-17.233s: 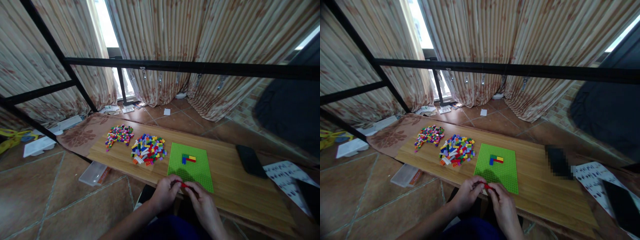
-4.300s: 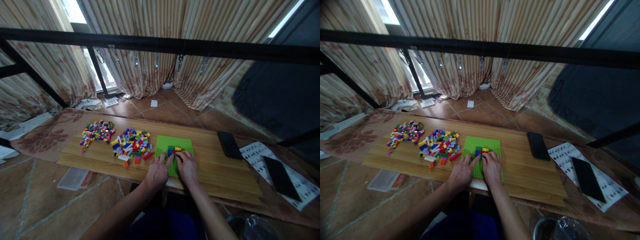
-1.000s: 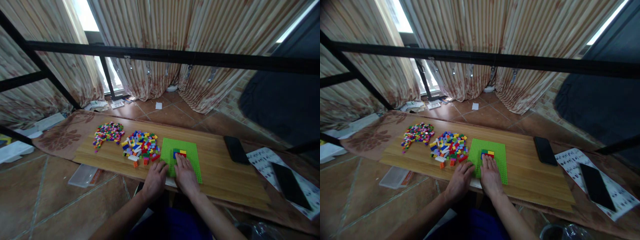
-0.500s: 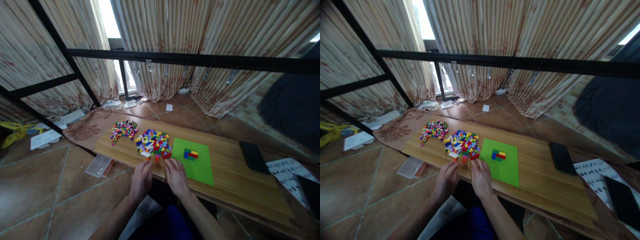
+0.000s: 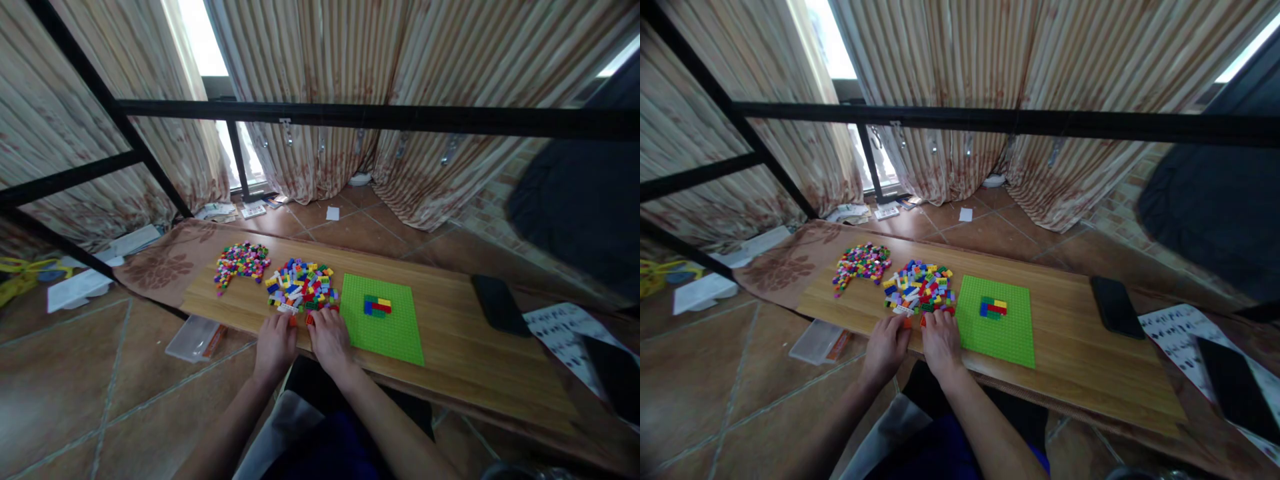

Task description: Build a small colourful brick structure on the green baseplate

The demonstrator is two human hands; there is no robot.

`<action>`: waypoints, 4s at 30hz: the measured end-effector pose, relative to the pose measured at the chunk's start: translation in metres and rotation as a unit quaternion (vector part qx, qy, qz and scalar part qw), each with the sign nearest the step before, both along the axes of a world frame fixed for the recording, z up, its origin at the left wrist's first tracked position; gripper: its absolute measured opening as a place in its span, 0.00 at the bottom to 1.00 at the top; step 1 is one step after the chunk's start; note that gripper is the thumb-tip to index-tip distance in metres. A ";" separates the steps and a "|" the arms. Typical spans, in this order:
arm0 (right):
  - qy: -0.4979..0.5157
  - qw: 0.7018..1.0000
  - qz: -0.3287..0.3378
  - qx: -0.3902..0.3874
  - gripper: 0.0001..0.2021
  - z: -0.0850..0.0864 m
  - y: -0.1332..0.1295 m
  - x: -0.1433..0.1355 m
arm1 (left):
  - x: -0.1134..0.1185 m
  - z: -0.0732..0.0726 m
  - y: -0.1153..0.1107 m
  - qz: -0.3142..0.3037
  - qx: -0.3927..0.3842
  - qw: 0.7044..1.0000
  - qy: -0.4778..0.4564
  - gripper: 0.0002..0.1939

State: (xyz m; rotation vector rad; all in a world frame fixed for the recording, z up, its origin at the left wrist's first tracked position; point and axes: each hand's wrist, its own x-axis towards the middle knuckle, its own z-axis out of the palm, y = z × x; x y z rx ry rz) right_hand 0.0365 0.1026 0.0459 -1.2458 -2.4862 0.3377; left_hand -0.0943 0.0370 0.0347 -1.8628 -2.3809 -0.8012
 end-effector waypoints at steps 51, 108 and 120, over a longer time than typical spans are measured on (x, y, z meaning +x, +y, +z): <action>0.189 0.951 -0.235 -0.068 0.16 -0.014 0.049 0.145 | 0.020 0.002 0.015 -0.011 0.076 0.995 -0.057 0.16; 0.080 0.981 -0.162 -0.064 0.16 -0.005 0.062 0.163 | 0.134 -0.003 0.072 -0.273 -0.083 0.956 0.068 0.25; 0.114 0.943 -0.281 -0.134 0.13 0.000 0.085 0.153 | 0.135 -0.005 0.072 -0.267 -0.073 0.958 0.067 0.25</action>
